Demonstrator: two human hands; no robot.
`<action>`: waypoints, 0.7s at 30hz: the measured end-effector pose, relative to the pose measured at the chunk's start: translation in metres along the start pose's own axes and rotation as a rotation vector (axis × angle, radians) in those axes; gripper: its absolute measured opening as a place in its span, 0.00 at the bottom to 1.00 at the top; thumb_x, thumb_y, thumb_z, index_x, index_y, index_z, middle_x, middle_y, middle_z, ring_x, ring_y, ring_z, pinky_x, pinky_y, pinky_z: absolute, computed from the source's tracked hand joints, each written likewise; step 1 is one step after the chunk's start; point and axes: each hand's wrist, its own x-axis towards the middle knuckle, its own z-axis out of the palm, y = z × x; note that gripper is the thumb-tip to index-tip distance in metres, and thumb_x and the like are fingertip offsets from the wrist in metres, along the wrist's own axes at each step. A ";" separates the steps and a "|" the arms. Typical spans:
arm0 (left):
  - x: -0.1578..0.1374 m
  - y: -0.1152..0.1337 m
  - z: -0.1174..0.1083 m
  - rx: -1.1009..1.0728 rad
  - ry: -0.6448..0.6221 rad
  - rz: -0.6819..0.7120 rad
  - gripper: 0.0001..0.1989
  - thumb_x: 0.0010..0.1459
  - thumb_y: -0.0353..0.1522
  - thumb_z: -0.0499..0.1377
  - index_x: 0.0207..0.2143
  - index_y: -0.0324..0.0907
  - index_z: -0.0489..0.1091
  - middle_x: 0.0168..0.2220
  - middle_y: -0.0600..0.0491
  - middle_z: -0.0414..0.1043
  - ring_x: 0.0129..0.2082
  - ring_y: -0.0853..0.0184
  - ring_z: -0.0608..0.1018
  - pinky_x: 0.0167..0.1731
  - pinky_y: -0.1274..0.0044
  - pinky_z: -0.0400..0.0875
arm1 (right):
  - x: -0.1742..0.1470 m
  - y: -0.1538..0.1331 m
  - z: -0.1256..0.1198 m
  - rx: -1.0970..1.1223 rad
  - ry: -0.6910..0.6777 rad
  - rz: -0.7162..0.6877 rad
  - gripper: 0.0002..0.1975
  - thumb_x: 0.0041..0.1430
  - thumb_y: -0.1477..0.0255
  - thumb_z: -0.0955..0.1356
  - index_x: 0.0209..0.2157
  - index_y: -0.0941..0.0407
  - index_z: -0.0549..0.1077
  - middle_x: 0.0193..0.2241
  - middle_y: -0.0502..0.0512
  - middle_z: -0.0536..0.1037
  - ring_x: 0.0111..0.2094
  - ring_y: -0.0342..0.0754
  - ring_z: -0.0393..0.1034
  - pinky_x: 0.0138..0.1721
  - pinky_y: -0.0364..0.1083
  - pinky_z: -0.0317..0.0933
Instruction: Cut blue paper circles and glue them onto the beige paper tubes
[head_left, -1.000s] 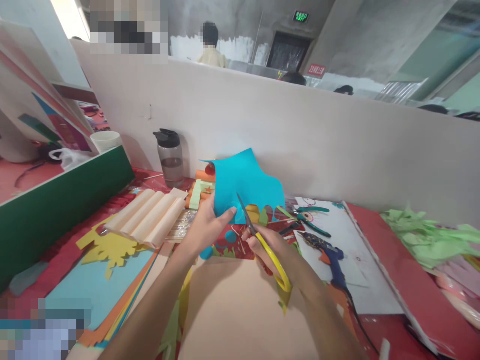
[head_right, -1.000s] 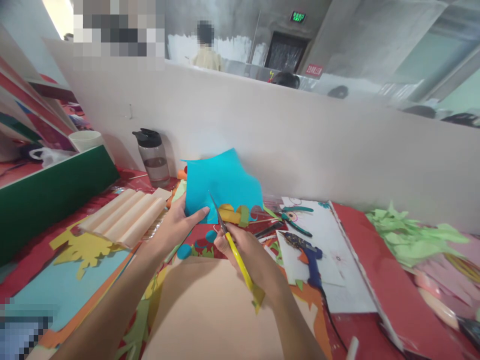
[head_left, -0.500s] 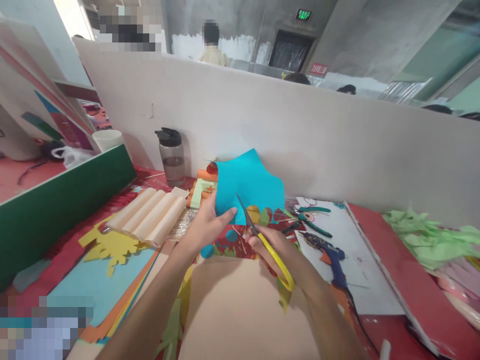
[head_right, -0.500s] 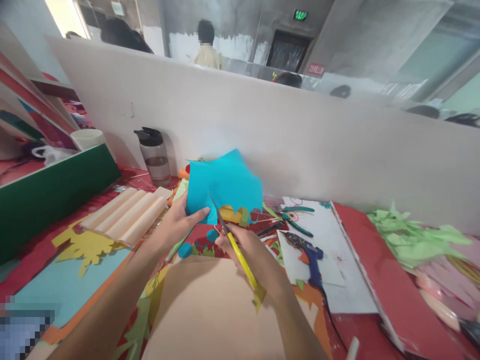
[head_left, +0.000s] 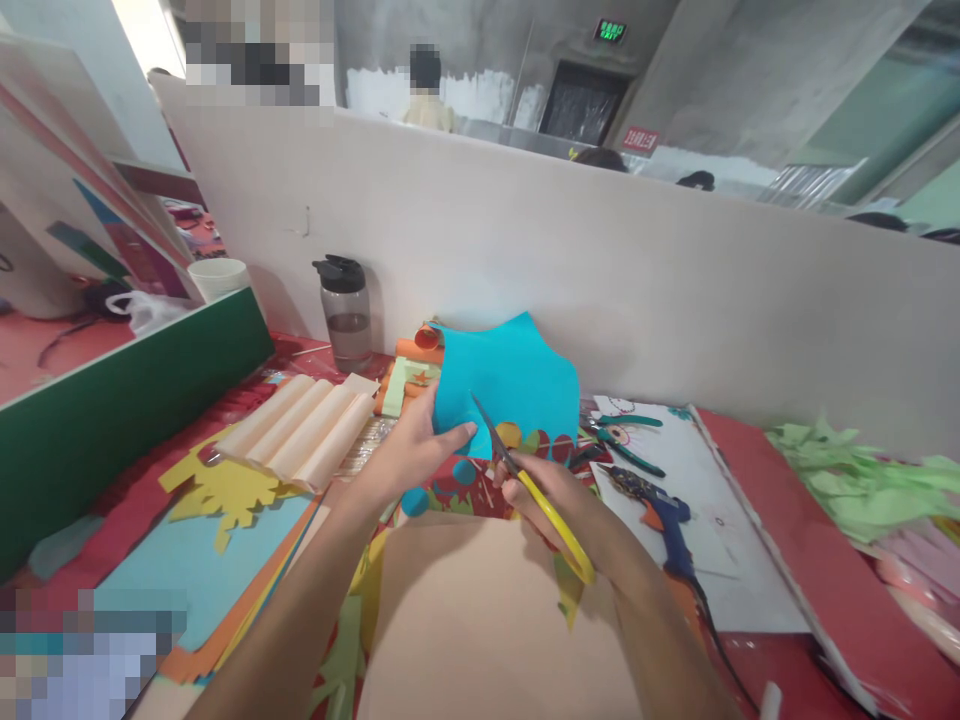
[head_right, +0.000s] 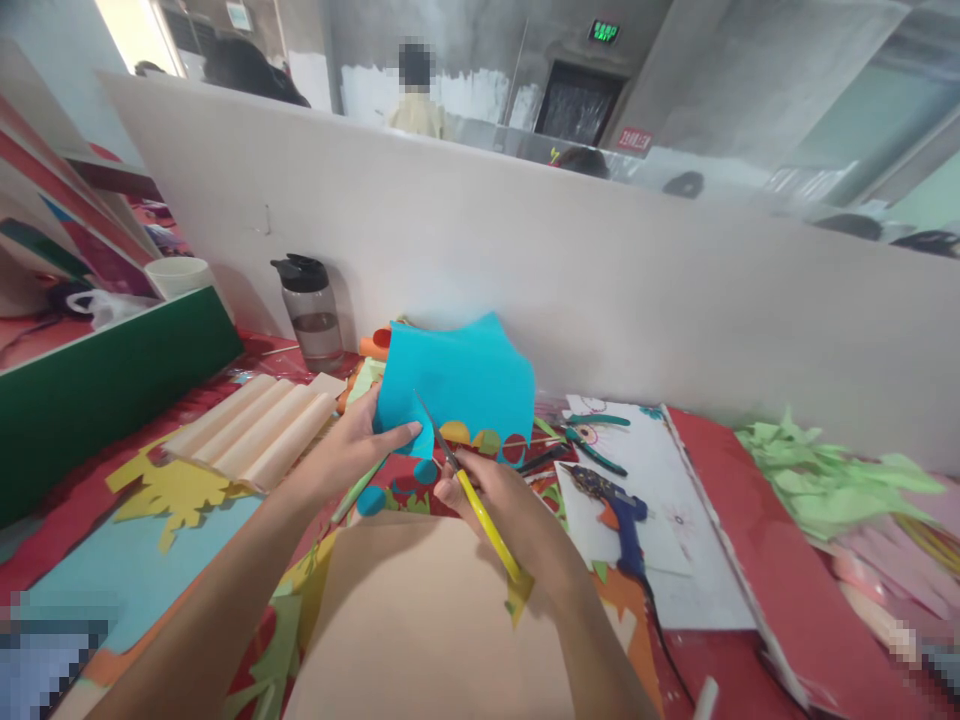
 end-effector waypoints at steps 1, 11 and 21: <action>0.000 0.000 -0.001 0.004 -0.006 -0.009 0.23 0.58 0.38 0.65 0.53 0.39 0.66 0.48 0.47 0.77 0.43 0.58 0.80 0.44 0.68 0.76 | 0.000 0.000 0.000 -0.003 -0.005 0.006 0.23 0.64 0.48 0.64 0.35 0.55 0.70 0.26 0.50 0.69 0.25 0.44 0.62 0.26 0.42 0.53; -0.001 -0.001 -0.004 -0.028 -0.032 -0.025 0.23 0.58 0.38 0.65 0.54 0.41 0.66 0.49 0.48 0.77 0.44 0.59 0.79 0.45 0.68 0.75 | 0.000 0.000 -0.001 -0.001 -0.013 0.044 0.25 0.63 0.46 0.64 0.33 0.56 0.68 0.26 0.50 0.70 0.27 0.45 0.63 0.27 0.42 0.52; 0.001 -0.010 0.007 -0.362 0.093 -0.025 0.21 0.54 0.39 0.68 0.48 0.42 0.70 0.40 0.50 0.77 0.36 0.65 0.79 0.39 0.74 0.73 | 0.010 0.015 0.008 0.136 0.092 0.032 0.29 0.56 0.40 0.65 0.34 0.54 0.69 0.17 0.46 0.64 0.17 0.43 0.58 0.18 0.41 0.50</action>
